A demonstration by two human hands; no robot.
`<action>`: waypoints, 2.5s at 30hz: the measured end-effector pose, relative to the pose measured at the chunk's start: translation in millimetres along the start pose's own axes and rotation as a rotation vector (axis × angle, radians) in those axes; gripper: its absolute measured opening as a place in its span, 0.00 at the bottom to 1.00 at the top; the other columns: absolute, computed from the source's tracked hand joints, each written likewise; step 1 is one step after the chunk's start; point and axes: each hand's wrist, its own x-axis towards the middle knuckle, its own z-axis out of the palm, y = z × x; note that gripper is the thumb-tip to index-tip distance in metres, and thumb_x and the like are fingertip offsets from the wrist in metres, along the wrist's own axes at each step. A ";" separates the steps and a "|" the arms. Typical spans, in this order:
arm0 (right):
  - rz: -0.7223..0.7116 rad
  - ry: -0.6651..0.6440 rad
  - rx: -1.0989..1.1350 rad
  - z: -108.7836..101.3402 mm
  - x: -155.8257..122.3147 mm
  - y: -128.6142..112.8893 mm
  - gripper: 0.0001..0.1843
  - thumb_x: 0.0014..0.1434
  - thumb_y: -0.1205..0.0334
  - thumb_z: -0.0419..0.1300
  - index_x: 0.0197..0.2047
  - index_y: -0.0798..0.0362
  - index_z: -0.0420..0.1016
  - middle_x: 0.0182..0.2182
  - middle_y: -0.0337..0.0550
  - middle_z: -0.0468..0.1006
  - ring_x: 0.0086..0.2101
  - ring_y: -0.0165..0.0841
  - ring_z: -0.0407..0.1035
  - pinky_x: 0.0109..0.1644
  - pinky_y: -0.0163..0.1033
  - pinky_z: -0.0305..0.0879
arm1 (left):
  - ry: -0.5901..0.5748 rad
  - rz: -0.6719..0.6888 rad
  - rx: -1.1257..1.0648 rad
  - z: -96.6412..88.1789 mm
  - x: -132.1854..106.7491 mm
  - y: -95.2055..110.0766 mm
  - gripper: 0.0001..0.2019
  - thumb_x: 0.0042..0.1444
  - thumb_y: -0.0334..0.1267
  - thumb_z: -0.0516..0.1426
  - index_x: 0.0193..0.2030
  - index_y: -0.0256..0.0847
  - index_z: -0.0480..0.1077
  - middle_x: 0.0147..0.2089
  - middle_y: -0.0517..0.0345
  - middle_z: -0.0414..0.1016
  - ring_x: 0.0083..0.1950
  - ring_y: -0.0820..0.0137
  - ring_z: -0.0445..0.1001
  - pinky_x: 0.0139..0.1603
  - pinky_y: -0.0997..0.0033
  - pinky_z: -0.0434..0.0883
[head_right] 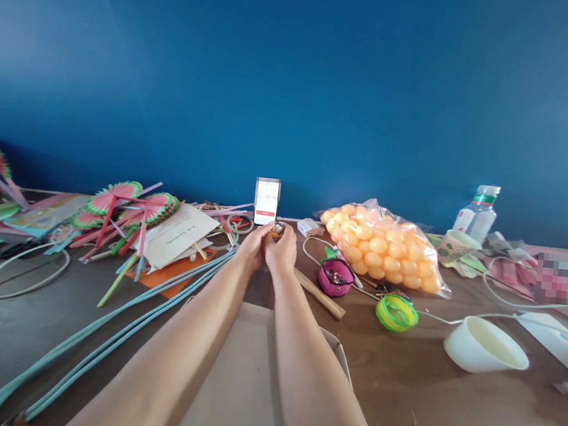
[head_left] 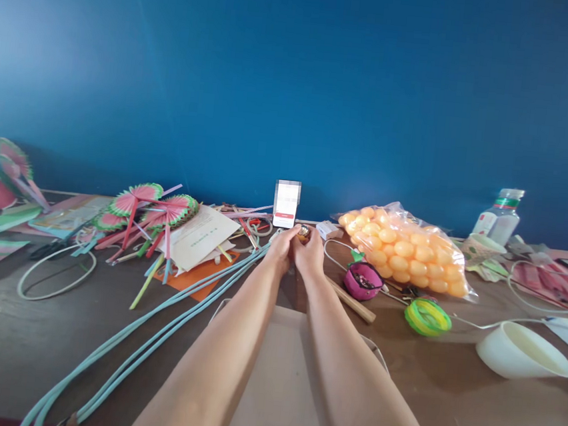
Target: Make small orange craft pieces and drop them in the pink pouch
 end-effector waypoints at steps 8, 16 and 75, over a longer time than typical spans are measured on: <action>-0.003 0.010 0.003 1.2 1.0 1.6 0.24 0.51 0.54 0.62 0.51 0.50 0.71 0.46 0.50 0.78 0.44 0.44 0.74 0.51 0.50 0.69 | 0.017 -0.014 -0.020 -0.7 2.7 0.1 0.06 0.58 0.34 0.57 0.35 0.32 0.72 0.31 0.48 0.77 0.42 0.62 0.80 0.51 0.63 0.74; -0.074 0.014 -0.038 1.7 0.9 3.9 0.20 0.53 0.55 0.60 0.50 0.50 0.73 0.44 0.49 0.78 0.41 0.41 0.74 0.49 0.48 0.70 | 0.055 -0.004 -0.066 0.2 3.3 0.3 0.05 0.54 0.34 0.61 0.36 0.33 0.72 0.31 0.50 0.78 0.38 0.63 0.80 0.47 0.64 0.75; 0.059 -0.558 -1.132 -161.0 25.0 -9.2 0.08 0.47 0.65 0.60 0.29 0.46 0.80 0.30 0.38 0.80 0.32 0.35 0.72 0.32 0.36 0.57 | 0.311 -0.088 -0.008 -4.6 4.9 4.5 0.07 0.60 0.38 0.59 0.35 0.35 0.69 0.29 0.55 0.73 0.26 0.76 0.74 0.28 0.78 0.72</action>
